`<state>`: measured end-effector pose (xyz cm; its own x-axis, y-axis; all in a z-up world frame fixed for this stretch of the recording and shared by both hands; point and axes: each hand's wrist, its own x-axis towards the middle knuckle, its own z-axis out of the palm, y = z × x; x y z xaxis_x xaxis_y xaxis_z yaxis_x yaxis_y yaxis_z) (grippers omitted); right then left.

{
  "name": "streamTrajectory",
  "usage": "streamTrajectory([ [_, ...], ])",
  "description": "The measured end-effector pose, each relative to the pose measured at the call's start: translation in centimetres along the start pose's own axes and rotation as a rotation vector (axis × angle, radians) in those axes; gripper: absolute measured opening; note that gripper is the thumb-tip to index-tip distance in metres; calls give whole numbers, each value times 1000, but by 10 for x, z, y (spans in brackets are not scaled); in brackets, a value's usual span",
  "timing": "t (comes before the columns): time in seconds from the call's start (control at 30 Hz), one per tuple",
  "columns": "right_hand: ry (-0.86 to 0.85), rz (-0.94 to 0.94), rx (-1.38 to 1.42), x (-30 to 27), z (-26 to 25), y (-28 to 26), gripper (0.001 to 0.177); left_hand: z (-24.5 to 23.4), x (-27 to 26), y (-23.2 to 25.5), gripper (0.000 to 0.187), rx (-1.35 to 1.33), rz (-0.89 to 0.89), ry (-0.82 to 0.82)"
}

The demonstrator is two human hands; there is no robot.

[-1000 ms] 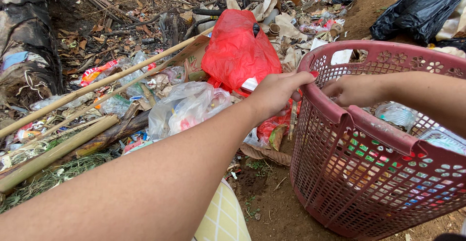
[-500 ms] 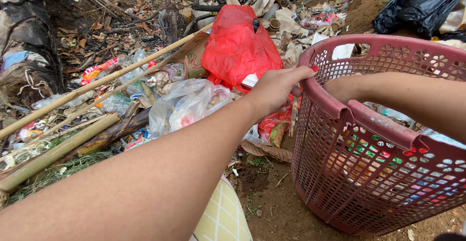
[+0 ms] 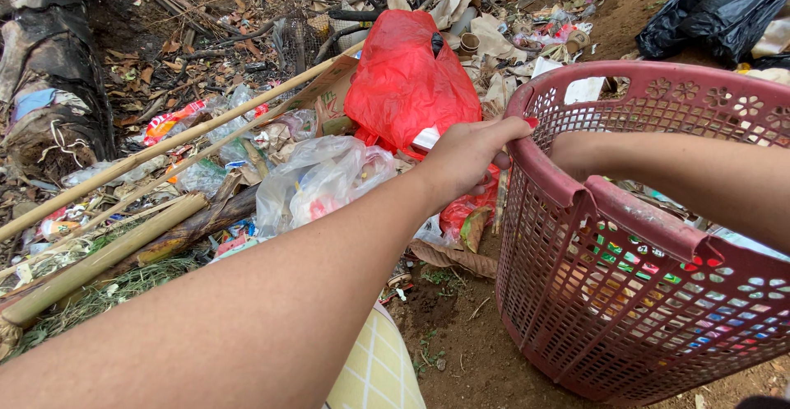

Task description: The person picks up plastic bags and other litter from the ground and places them into a red basket.

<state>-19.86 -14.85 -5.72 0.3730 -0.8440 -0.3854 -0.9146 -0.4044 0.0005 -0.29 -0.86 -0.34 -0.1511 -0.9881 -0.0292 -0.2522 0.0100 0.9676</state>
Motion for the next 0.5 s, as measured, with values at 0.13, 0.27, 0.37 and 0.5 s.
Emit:
streamTrajectory([
  [0.13, -17, 169, 439, -35, -40, 13, 43, 1, 1, 1, 51, -16, -4, -11],
  [0.27, -25, 99, 494, -66, -105, 33, 39, -2, -1, 2, 51, -19, -10, -6],
  [0.37, 36, 79, 457, -83, -142, 40, 35, -2, -4, 3, 52, -58, -7, -27],
  [0.5, 202, -66, 425, -93, -189, 15, 42, -2, -4, 3, 52, -89, -86, -22],
])
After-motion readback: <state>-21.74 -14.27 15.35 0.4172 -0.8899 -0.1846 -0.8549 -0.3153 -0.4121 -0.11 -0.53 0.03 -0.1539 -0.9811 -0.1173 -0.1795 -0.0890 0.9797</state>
